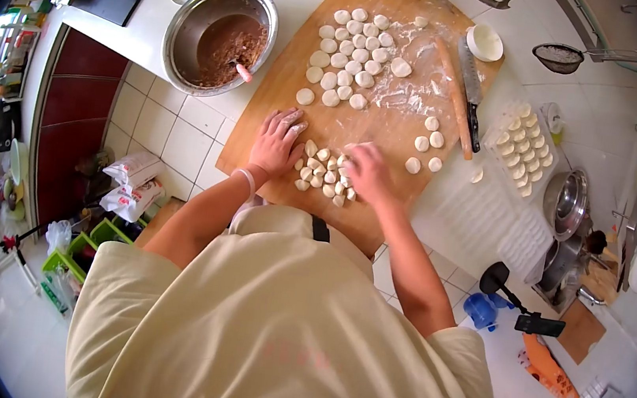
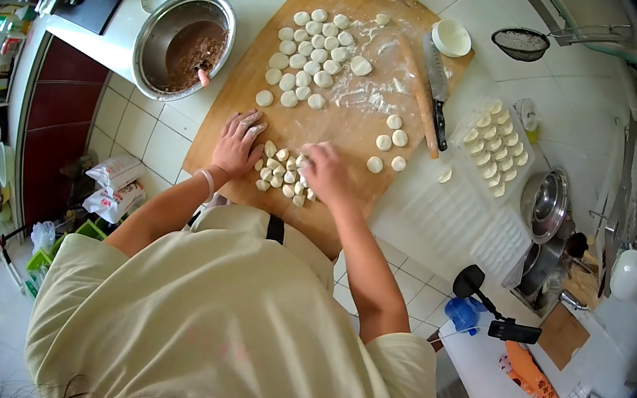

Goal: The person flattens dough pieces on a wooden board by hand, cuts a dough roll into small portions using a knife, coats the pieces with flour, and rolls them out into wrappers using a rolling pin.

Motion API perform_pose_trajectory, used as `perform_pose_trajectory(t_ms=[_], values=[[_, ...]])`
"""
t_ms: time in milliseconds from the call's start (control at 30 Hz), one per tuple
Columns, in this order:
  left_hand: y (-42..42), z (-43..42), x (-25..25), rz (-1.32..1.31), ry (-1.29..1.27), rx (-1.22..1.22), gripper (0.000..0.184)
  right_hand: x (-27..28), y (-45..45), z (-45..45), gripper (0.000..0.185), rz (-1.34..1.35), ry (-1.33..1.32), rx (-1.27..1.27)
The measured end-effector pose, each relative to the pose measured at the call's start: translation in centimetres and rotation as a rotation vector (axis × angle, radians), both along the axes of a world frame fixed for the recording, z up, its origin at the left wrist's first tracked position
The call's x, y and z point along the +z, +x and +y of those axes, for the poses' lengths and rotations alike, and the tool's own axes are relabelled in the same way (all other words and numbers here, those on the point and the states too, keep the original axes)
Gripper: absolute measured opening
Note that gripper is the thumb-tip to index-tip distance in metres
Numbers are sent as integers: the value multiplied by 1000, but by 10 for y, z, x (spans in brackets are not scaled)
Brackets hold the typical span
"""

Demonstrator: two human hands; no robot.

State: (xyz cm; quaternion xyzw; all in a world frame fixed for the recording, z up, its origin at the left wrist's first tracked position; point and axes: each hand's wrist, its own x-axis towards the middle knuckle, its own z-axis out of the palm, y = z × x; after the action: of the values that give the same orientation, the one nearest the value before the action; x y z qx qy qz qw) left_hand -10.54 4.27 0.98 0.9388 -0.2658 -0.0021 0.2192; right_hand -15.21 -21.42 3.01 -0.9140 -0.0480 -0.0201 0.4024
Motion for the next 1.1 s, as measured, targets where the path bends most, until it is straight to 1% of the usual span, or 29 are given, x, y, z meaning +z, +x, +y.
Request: perform_pose_trajectory(t_ms=[67, 100, 167, 200, 233, 300, 333, 400, 433, 500, 533, 567, 633, 667, 700, 767, 800, 833, 900, 933, 1000, 1033, 1100], values=[[2, 0, -4, -7, -8, 0, 43, -10, -3, 15, 19, 159, -66, 172], [-1, 2, -6, -8, -19, 1, 43, -15, 0, 17, 19, 147, -71, 170], [5, 0, -8, -34, -51, -5, 43, -18, 17, 10, 24, 218, 135, -1], [2, 1, -7, -12, -40, -9, 45, -15, 30, 0, 23, 335, 292, -125], [1, 1, -6, 9, -29, -13, 46, -16, 47, -16, 23, 325, 281, -127], [1, 2, -5, -1, -44, -12, 46, -21, 86, -49, 21, 23, -38, -332], [1, 1, -6, 11, -34, -8, 45, -26, 103, -64, 21, 11, -44, -332], [2, 0, -2, 18, -17, -4, 44, -36, 126, -83, 21, -10, -233, -520], [1, 0, 0, 10, -21, -5, 44, -39, 127, -83, 21, -19, -234, -522], [0, 0, 1, 34, -19, -2, 44, -42, 126, -72, 23, 64, -227, -369], [2, -1, 1, 30, -23, 2, 44, -39, 127, -65, 24, 223, -200, -233], [2, -1, 2, 22, -24, 2, 45, -43, 123, -60, 24, 222, -202, -226], [4, -1, 1, 14, -23, 11, 45, -42, 117, -48, 23, 256, 396, -192], [4, -1, 0, 8, -31, 11, 45, -38, 114, -51, 21, 300, 578, -212], [2, 0, -1, 1, -39, 5, 45, -32, 113, -58, 21, 306, 581, -215], [1, 1, -1, 9, -28, 3, 45, -27, 118, -77, 18, 178, 111, -362], [1, 0, -1, 14, -21, 2, 44, -29, 122, -82, 19, 164, 141, -292], [2, -1, 0, 14, -21, -3, 44, -29, 124, -83, 19, 164, 141, -297], [1, -1, 2, 14, -19, 6, 45, -28, 123, -82, 22, 334, 390, -176], [0, 0, 0, 14, -19, 6, 45, -30, 121, -82, 22, 335, 390, -176], [0, 0, -2, -11, -20, -2, 45, -32, 123, -83, 24, 622, 648, -123], [2, 1, -2, -13, -21, 0, 45, -34, 126, -88, 24, 621, 647, -121], [0, 0, -2, 8, -28, 16, 43, -38, 132, -112, 22, 217, 99, -313]])
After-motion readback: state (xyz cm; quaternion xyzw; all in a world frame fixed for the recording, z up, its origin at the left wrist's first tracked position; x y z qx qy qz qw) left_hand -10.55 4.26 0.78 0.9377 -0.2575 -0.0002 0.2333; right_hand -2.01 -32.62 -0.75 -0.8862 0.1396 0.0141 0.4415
